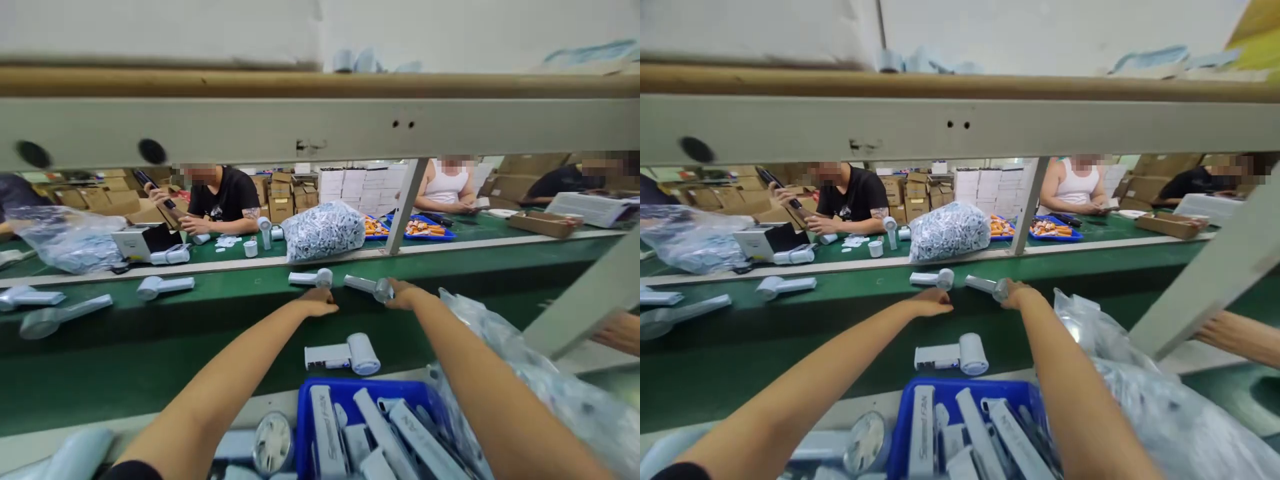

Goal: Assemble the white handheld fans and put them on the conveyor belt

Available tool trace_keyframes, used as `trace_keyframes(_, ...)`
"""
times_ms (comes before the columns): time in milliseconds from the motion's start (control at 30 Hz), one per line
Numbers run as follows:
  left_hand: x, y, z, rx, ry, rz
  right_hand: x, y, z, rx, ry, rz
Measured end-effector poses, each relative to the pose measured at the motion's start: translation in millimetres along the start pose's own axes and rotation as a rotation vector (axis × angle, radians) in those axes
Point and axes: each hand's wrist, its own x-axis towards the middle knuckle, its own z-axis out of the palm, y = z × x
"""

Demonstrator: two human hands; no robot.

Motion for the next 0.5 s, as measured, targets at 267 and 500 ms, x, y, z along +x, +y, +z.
trace_keyframes(267, 51.2, -54.1, -0.9, 0.203, 0.318, -0.185, 26.0, -12.3, 25.1, -0.044, 0.07, 0.036)
trace_keyframes(500, 9.1, -36.2, -9.7, 0.162, 0.209, -0.143, -31.0, -17.0, -9.4, -0.03, -0.029, -0.02)
